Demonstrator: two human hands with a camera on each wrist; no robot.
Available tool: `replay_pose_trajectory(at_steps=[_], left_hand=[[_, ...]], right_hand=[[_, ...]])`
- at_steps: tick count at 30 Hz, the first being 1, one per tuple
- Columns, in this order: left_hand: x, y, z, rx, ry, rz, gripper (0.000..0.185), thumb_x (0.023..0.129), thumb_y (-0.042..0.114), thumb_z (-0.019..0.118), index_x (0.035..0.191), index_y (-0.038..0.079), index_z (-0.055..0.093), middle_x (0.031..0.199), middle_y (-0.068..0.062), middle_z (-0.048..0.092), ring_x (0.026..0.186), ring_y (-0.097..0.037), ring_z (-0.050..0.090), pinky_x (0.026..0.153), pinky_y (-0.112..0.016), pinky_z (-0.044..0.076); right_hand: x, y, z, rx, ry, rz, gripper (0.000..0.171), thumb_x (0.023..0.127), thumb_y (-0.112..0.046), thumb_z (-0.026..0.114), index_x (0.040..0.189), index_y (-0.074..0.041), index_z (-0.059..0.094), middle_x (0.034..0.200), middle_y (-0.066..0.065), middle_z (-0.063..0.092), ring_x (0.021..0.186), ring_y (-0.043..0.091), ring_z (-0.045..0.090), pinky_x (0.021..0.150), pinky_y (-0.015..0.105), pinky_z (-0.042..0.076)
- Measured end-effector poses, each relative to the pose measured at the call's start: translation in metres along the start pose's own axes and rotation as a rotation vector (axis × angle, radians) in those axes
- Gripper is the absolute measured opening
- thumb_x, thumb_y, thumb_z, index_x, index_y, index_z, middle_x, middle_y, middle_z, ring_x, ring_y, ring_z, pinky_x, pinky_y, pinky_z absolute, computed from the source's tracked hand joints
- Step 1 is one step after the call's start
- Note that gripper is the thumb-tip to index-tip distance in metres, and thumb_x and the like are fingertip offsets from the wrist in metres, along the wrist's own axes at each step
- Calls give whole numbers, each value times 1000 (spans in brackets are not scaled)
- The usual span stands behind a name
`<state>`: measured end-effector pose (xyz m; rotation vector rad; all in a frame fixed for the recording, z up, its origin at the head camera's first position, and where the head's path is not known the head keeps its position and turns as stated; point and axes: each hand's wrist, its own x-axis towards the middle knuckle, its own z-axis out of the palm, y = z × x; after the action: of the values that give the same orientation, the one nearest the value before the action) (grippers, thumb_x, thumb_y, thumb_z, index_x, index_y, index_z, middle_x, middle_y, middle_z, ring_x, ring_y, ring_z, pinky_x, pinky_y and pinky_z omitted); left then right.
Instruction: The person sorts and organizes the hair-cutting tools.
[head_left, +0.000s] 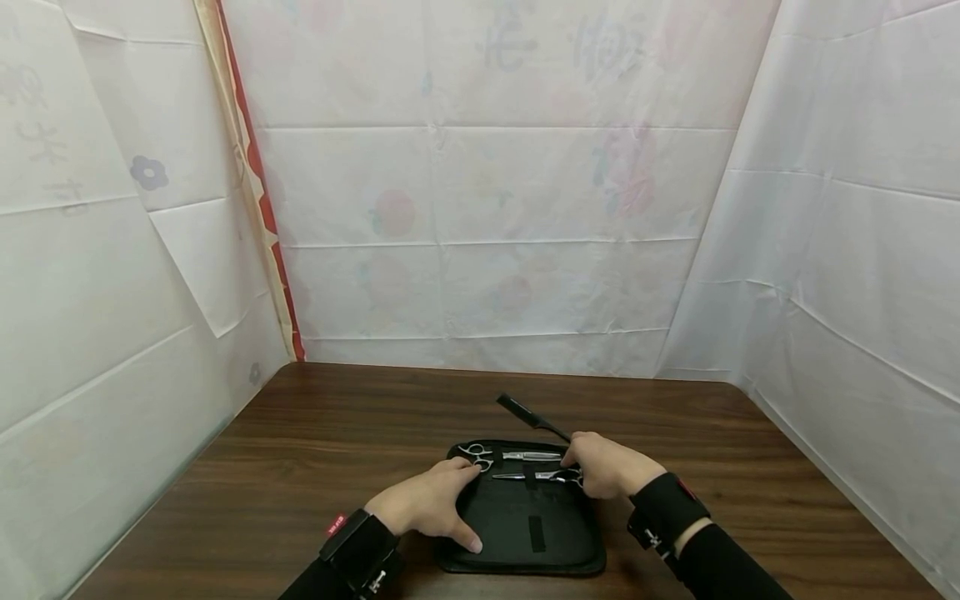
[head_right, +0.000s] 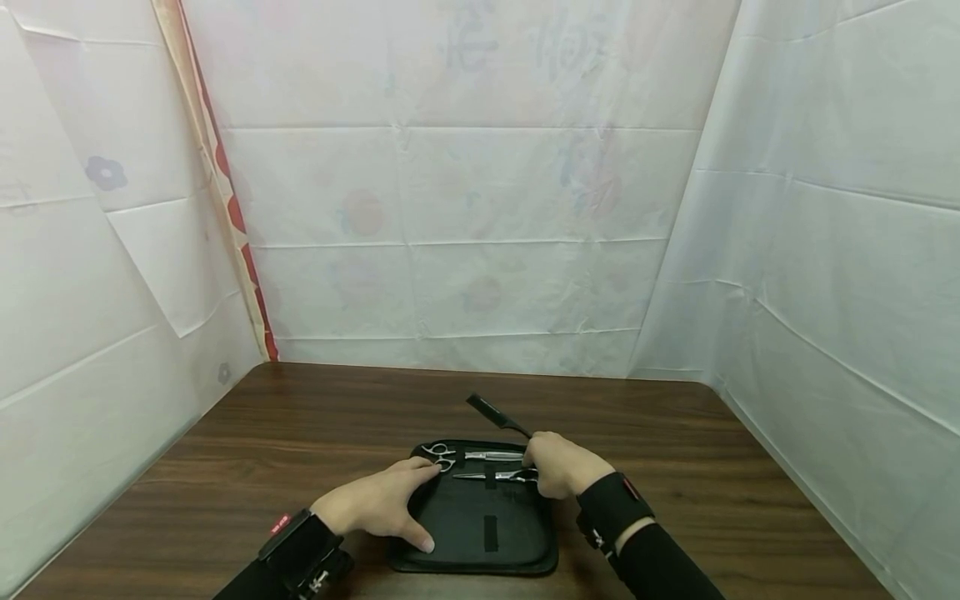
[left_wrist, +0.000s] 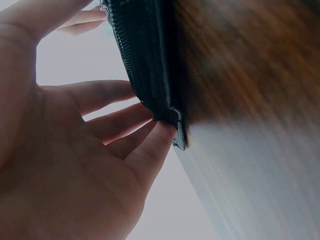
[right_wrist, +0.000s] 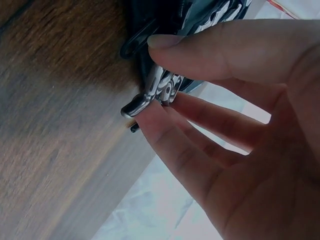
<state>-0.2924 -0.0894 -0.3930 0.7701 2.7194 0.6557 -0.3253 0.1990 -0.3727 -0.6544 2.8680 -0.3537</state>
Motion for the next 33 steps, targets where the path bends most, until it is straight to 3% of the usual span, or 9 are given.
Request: replay_pose_trajectory(at_steps=[18, 33], left_hand=[[0, 2, -1, -17, -15, -20, 99, 73, 38, 93, 151, 1, 45, 155, -16, 39, 142, -36, 39, 107, -54, 42], [0, 1, 0, -3, 0, -8, 100, 72, 41, 93, 151, 2, 46, 150, -13, 44, 137, -32, 44, 105, -51, 44]], right_hand=[[1, -4, -2, -23, -30, 3, 39, 84, 20, 64, 113, -3, 75, 106, 6, 58, 96, 18, 56, 82, 36, 48], [5, -5, -7, 29, -74, 11, 43, 80, 23, 65, 115, 0, 74, 119, 15, 64, 102, 22, 58, 70, 39, 42]])
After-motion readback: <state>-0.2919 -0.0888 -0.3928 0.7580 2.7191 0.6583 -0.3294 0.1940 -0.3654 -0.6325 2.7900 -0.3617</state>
